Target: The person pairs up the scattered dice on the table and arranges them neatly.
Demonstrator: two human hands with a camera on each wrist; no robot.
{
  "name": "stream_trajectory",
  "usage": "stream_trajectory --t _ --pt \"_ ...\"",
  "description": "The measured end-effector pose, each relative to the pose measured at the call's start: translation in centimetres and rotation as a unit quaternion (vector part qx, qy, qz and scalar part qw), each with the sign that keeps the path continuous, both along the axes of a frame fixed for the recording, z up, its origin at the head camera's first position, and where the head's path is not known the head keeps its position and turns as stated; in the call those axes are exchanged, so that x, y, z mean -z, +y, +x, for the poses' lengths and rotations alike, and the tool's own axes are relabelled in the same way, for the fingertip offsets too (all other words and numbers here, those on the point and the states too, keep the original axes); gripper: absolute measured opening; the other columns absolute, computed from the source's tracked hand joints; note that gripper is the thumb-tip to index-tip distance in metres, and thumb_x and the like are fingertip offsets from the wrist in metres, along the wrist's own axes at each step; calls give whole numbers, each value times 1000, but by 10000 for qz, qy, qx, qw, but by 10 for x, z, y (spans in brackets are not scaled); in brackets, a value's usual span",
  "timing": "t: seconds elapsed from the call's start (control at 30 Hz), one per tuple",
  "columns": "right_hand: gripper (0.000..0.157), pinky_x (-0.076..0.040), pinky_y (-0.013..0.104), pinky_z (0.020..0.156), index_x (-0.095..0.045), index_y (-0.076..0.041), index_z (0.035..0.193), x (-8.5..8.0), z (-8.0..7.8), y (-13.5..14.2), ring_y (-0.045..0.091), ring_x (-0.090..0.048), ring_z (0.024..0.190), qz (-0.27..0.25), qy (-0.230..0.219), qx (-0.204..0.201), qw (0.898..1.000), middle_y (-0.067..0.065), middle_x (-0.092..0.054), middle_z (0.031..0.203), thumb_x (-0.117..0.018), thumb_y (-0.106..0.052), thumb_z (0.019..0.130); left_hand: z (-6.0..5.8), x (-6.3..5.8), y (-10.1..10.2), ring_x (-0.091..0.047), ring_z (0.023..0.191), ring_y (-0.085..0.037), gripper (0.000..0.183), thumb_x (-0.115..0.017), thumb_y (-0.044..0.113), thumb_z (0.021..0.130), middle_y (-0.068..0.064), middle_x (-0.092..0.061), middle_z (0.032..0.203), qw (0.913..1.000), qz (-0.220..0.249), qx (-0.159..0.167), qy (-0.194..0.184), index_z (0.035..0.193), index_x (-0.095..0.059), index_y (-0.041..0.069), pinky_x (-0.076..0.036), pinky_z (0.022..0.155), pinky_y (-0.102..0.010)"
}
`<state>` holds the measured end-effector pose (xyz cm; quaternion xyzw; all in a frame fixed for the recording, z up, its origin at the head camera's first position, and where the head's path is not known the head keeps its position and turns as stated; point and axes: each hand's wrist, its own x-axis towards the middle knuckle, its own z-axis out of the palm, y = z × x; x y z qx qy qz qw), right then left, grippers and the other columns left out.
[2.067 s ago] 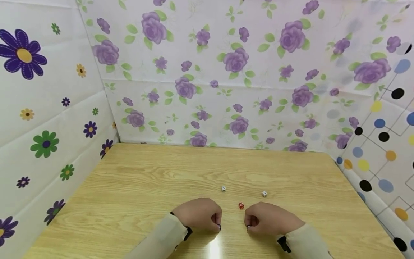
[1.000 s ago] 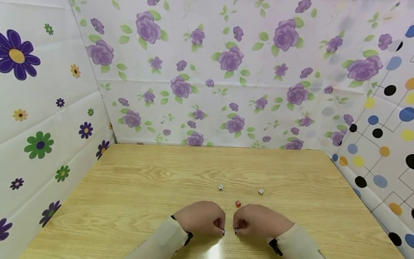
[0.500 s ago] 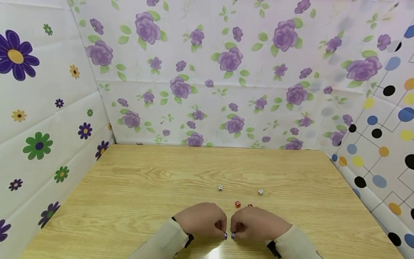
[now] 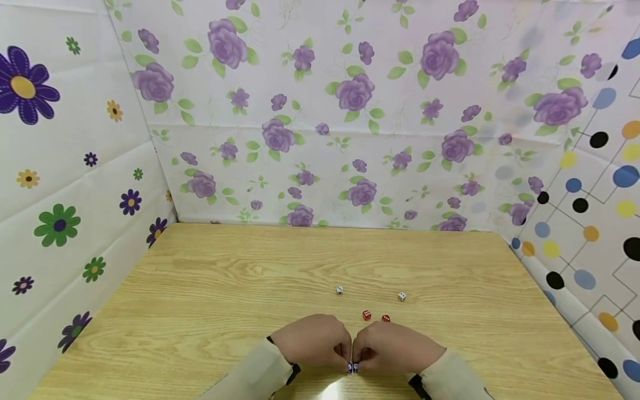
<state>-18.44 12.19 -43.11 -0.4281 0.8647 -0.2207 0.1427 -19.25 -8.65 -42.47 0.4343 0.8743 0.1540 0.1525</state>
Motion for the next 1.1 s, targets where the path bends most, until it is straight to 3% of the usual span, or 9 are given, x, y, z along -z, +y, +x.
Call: stream_trajectory --t 0.33,1.1 --pt "9 -49 11 70 -78 -21 87 -2 1 -1 -12 -56 75 85 72 -41 9999 -22 -67 82 -81 -13 90 -1 -1 1 -54 66 14 4 -84 26 86 27 -63 72 10000 0 -11 -35 85 -81 25 -45 64 -8" --pt "9 -50 12 68 -79 -21 87 -2 3 -1 -11 -57 72 64 -322 171 9993 -23 -66 80 -81 -14 90 1 -2 1 -56 69 12 4 -84 26 87 26 -64 74 9999 -54 -104 -108 85 -81 24 -46 66 -9"
